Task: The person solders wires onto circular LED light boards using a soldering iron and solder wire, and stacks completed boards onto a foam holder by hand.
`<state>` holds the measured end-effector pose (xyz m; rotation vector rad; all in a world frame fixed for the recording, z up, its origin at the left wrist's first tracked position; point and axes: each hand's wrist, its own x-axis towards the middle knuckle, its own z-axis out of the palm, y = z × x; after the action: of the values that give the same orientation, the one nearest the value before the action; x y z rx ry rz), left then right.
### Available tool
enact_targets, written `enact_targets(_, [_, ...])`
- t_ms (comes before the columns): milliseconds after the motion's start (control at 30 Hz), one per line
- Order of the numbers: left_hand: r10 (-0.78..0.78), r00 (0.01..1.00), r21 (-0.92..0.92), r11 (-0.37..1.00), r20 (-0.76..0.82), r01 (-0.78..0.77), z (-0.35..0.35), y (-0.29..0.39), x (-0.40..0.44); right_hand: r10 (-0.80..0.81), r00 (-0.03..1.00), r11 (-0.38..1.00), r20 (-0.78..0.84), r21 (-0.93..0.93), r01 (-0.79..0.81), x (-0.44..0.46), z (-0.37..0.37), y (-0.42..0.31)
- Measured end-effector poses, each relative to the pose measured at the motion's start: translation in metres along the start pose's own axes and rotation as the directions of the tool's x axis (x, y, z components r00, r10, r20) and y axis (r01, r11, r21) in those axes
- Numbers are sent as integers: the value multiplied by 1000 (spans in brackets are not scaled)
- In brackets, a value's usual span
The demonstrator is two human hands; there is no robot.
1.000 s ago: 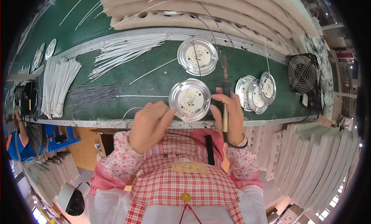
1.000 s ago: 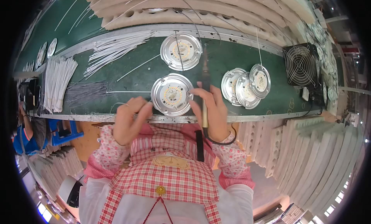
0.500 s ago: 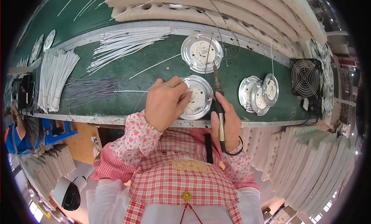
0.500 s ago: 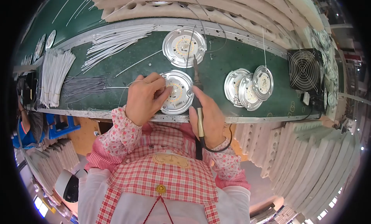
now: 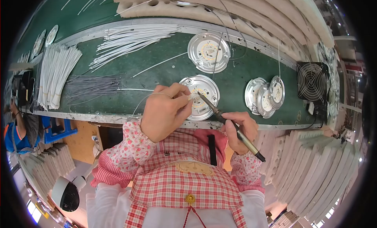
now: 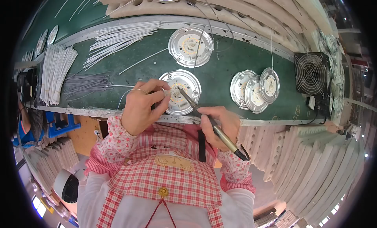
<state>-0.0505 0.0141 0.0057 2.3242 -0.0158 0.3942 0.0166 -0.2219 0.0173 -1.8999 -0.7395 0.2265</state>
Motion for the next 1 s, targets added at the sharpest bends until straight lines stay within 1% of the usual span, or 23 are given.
enact_targets(33, [9, 1000, 5, 1000, 4, -9, 1, 0, 0, 36, 999, 999, -18, 16, -35, 0, 1, 0])
enact_targets(133, [20, 1000, 34, 999, 22, -20, 2, 0, 2, -12, 1000, 1000, -14, -17, 12, 3, 1, 2])
enact_targets(233, [27, 999, 83, 996, 27, -29, 6, 1, 3, -120, 992, 989, 43, -84, 124, 7, -3, 6])
enact_targets(333, [39, 999, 128, 991, 37, -44, 9, 3, 5, -111, 991, 991, 73, -67, 116, 6, -5, 9])
enact_targets(400, [46, 998, 144, 988, 51, -53, 10, 3, 6, 17, 999, 997, 36, 69, -20, 1, -1, 13])
enact_targets(467, [54, 996, 149, 987, 68, -63, 11, 0, 7, 150, 988, 967, 25, 205, -152, -1, 0, 13])
enact_targets(533, [64, 998, 135, 989, -13, -61, 10, 0, 5, 281, 959, 901, 38, 333, -278, -2, 0, 10])
enact_targets(567, [69, 996, 127, 990, -53, -61, 10, -1, 4, 288, 956, 899, 45, 331, -287, -2, 0, 10])
enact_targets(700, [222, 971, 289, 928, 87, -237, 6, -19, -9, 315, 948, 884, 44, 349, -310, -4, 2, 8])
enact_targets(767, [274, 953, 352, 886, 132, -303, 4, -19, -9, 329, 943, 874, 43, 363, -322, -7, 3, 7])
enact_targets(833, [286, 945, 381, 865, 157, -326, 3, -17, -10, 343, 938, 866, 50, 370, -336, -11, 1, 7])
enact_targets(933, [304, 933, 425, 831, 193, -358, 1, -17, -10, 355, 935, 813, -15, 499, -300, -18, -4, 7])
enact_targets(967, [311, 928, 438, 819, 205, -371, 1, -17, -9, 288, 956, 921, -57, 291, -260, -17, -1, 6])
enact_targets(1000, [312, 925, 451, 809, 215, -378, 1, -16, -9, 213, 973, 976, -86, 65, -208, -12, 6, 2])
